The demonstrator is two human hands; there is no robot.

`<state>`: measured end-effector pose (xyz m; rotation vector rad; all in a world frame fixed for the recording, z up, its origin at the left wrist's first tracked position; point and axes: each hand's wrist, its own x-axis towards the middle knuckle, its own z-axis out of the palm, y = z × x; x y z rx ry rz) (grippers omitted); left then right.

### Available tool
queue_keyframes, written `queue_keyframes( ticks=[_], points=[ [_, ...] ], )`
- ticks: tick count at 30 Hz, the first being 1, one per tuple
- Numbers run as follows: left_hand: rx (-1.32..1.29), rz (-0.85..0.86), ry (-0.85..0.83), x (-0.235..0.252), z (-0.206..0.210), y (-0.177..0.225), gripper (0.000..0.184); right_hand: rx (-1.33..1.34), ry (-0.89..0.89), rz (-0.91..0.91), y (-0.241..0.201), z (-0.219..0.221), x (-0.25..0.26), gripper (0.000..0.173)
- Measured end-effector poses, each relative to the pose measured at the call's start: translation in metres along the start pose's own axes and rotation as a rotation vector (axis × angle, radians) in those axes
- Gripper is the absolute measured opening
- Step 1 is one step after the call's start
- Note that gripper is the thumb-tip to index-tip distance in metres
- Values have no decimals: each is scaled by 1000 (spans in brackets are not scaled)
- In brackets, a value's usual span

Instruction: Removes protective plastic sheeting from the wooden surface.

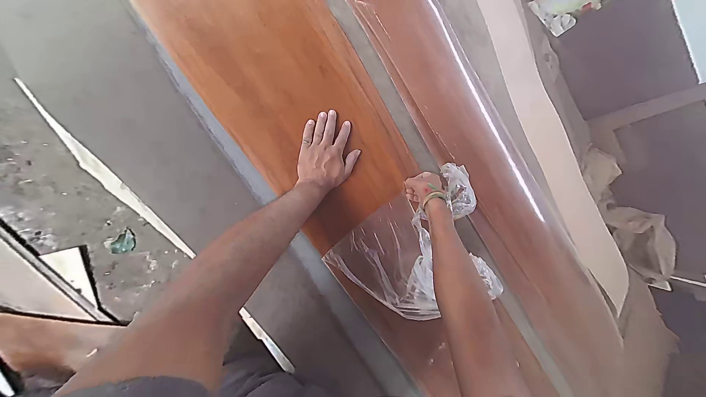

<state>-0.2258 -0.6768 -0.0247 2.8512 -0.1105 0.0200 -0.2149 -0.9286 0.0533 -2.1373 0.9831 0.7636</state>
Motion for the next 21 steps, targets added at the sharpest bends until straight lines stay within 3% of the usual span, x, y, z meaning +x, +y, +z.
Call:
queue_keyframes(
  ticks=[2, 6, 8, 12, 21],
  points=[
    [3, 5, 2, 0, 0, -1, 78, -16, -19, -28, 2, -3, -4, 24],
    [0, 2, 10, 0, 1, 0, 78, 265, 18, -171, 31, -18, -10, 25],
    [-2, 5, 10, -1, 2, -1, 77, 74, 127, -335, 49, -17, -12, 30],
    [-12, 2, 7, -1, -2, 0, 78, -392, 332, -827, 68, -4, -4, 30],
    [-9, -4, 6, -1, -3, 1, 76, -480, 396, -870, 54, 13, 2, 19]
  ],
)
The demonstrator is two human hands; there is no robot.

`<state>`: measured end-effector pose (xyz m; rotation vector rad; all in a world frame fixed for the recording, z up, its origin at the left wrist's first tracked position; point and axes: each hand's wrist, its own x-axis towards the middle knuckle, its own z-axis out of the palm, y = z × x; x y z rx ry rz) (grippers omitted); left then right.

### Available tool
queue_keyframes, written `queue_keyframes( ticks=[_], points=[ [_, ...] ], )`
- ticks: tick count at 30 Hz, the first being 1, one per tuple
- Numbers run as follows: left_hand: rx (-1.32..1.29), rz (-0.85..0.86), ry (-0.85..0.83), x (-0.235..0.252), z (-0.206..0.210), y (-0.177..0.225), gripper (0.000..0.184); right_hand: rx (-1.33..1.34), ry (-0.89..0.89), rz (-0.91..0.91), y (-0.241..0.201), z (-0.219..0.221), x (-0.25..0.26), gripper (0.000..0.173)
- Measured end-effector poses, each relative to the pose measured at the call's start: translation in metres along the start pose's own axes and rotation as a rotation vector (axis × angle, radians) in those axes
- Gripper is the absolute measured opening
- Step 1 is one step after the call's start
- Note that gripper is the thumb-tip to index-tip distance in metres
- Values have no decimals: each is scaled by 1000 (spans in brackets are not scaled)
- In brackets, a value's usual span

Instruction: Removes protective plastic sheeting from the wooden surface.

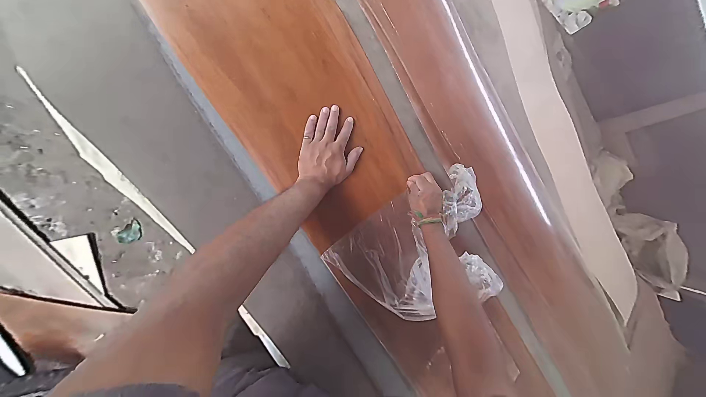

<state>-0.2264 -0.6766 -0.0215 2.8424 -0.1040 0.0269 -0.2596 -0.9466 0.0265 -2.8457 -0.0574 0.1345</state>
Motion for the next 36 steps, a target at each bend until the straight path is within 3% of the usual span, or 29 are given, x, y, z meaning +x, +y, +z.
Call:
queue_keyframes(
  ticks=[8, 11, 13, 14, 16, 18, 20, 23, 27, 32, 36],
  points=[
    [-6, -4, 7, 0, -1, 0, 78, 117, 23, -161, 29, -28, -34, 19],
    [-12, -3, -13, 2, -1, -1, 79, 41, 157, -192, 23, -33, -50, 21],
    [-9, -2, -17, 3, -1, -1, 79, 12, 253, -62, 13, -36, -58, 22],
    [-10, -3, -13, 3, -1, -1, 79, -7, 219, 59, 5, -38, -60, 24],
    [-3, -6, -14, 1, 0, -1, 80, -57, -49, 315, -19, -41, -57, 39],
    [6, -4, -21, 1, -1, 0, 80, -157, -261, 444, -47, -33, -47, 52],
    [11, 3, -5, 2, -1, -1, 80, -283, -274, 475, -66, -15, -40, 56],
    [3, 12, 7, 1, 1, 0, 78, -368, -135, 391, -68, 10, -36, 43],
    [2, 2, -9, 1, -1, -1, 78, -263, -22, 248, -52, 16, -35, 29],
    [-31, 0, -11, 2, -1, -1, 79, -35, -81, 348, -42, -8, -31, 25],
    [-32, -7, -9, 2, -2, -1, 79, 48, 71, 219, -31, -17, -59, 22]
  ],
)
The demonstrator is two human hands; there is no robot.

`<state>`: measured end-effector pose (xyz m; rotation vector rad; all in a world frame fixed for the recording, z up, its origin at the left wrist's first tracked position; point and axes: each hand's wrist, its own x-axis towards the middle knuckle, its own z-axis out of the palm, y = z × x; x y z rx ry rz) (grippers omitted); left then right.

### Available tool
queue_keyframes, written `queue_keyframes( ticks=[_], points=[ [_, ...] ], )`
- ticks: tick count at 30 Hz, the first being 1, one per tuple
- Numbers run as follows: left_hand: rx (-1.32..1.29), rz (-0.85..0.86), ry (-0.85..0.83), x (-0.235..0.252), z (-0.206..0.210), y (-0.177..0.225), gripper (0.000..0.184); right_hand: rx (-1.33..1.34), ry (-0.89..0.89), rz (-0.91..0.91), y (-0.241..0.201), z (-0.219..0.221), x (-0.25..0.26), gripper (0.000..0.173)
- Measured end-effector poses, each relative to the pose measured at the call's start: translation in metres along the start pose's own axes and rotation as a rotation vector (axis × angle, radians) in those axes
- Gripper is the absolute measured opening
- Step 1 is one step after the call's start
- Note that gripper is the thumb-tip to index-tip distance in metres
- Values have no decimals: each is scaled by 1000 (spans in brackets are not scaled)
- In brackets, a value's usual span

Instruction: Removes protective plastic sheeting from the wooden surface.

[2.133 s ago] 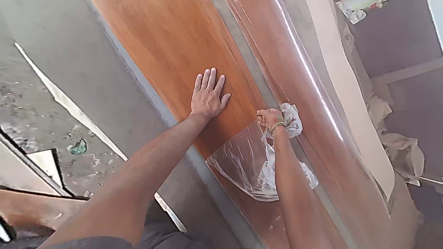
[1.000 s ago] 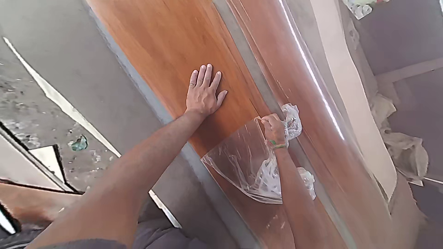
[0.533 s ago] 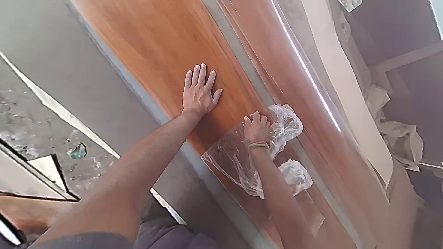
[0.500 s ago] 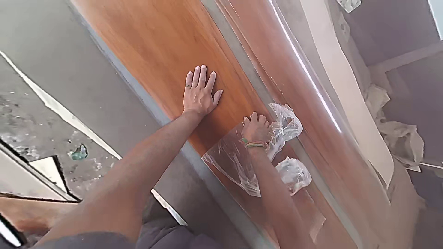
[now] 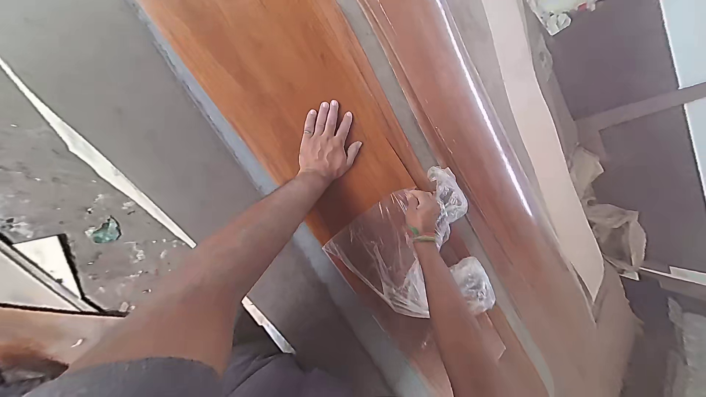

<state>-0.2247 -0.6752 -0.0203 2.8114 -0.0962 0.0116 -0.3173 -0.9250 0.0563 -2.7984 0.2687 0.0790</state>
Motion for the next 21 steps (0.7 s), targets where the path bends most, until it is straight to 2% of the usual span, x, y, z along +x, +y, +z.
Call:
queue_keyframes(
  ticks=[4, 7, 11, 12, 15, 17, 19, 21],
  points=[
    [10, 6, -2, 0, 1, 0, 80, 2, 98, -76, 7, 1, -23, 19],
    [31, 8, -10, 1, 0, 2, 80, 42, 114, -7, 8, 5, -35, 20],
    [53, 9, -3, 1, -1, 0, 80, 57, 319, 82, 7, 6, -43, 19],
    [56, 9, 0, 1, -1, 0, 80, 20, 300, 105, 4, 3, -42, 22],
    [71, 7, -25, -2, 0, 1, 80, -124, -50, 315, -26, -4, -28, 57],
    [96, 9, -23, -1, -1, 4, 81, -226, -182, 424, -43, 8, -16, 75],
    [137, 1, -32, -1, -4, 11, 78, -279, -223, 493, -57, 24, -14, 77],
    [149, -20, -75, -3, -8, 28, 67, -293, -224, 502, -62, 35, -17, 72]
  ],
)
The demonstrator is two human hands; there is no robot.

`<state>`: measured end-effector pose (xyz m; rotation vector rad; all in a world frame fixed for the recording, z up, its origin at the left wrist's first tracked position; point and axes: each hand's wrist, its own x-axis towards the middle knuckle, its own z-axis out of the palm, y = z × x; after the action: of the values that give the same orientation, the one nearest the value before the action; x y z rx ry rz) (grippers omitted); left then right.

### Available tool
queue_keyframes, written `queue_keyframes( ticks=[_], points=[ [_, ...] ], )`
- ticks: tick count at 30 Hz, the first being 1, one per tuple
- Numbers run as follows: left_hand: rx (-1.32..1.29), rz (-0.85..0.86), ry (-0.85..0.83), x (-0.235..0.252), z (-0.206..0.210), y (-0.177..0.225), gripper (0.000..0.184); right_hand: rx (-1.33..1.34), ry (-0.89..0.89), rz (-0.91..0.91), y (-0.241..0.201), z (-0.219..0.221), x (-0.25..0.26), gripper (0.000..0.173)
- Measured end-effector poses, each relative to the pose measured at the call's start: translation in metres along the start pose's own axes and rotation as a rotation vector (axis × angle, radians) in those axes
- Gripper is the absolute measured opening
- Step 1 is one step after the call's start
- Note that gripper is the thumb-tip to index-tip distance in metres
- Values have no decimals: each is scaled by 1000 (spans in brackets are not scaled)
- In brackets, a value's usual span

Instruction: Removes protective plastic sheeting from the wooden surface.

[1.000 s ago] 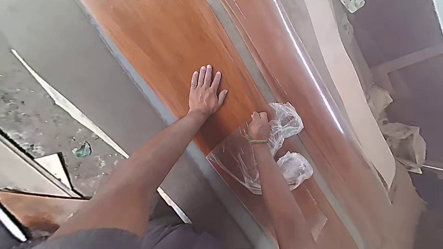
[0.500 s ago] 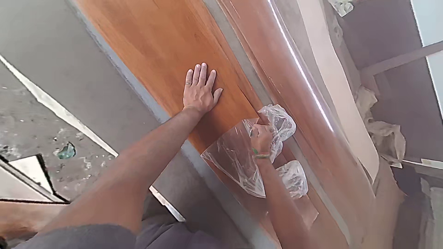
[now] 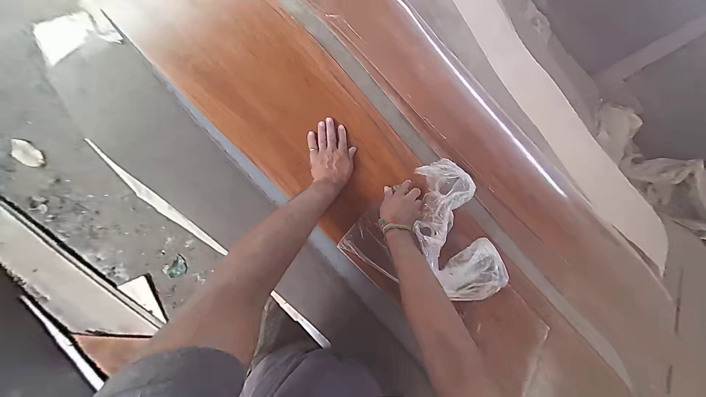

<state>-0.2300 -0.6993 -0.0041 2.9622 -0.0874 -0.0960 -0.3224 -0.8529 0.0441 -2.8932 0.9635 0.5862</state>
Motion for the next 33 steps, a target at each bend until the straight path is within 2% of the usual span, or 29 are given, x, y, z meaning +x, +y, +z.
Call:
queue_keyframes(
  ticks=[2, 4, 6, 8, 10, 14, 24, 33],
  points=[
    [-68, 5, -38, -5, -9, 26, 56, 18, -2, -48, 2, 4, -1, 65],
    [-173, 98, -77, -11, -9, 49, 58, 68, -22, -102, 8, 4, 2, 56],
    [-131, 196, -122, -16, 6, 55, 62, 158, -96, -146, 15, -4, 7, 47],
    [-64, 232, -61, -19, 21, 57, 64, 234, -121, -203, 24, -11, 10, 42],
    [-44, 229, -21, -20, 27, 57, 64, 337, -9, -293, 38, -5, 7, 38],
    [-20, 213, 3, -19, 29, 56, 63, 562, 387, -442, 69, 24, -4, 29],
    [22, 225, 23, -20, 31, 55, 64, 606, 516, -468, 118, 36, -39, 27],
    [31, 220, 13, -20, 30, 55, 64, 652, 578, -429, 141, 40, -76, 26]
  ],
)
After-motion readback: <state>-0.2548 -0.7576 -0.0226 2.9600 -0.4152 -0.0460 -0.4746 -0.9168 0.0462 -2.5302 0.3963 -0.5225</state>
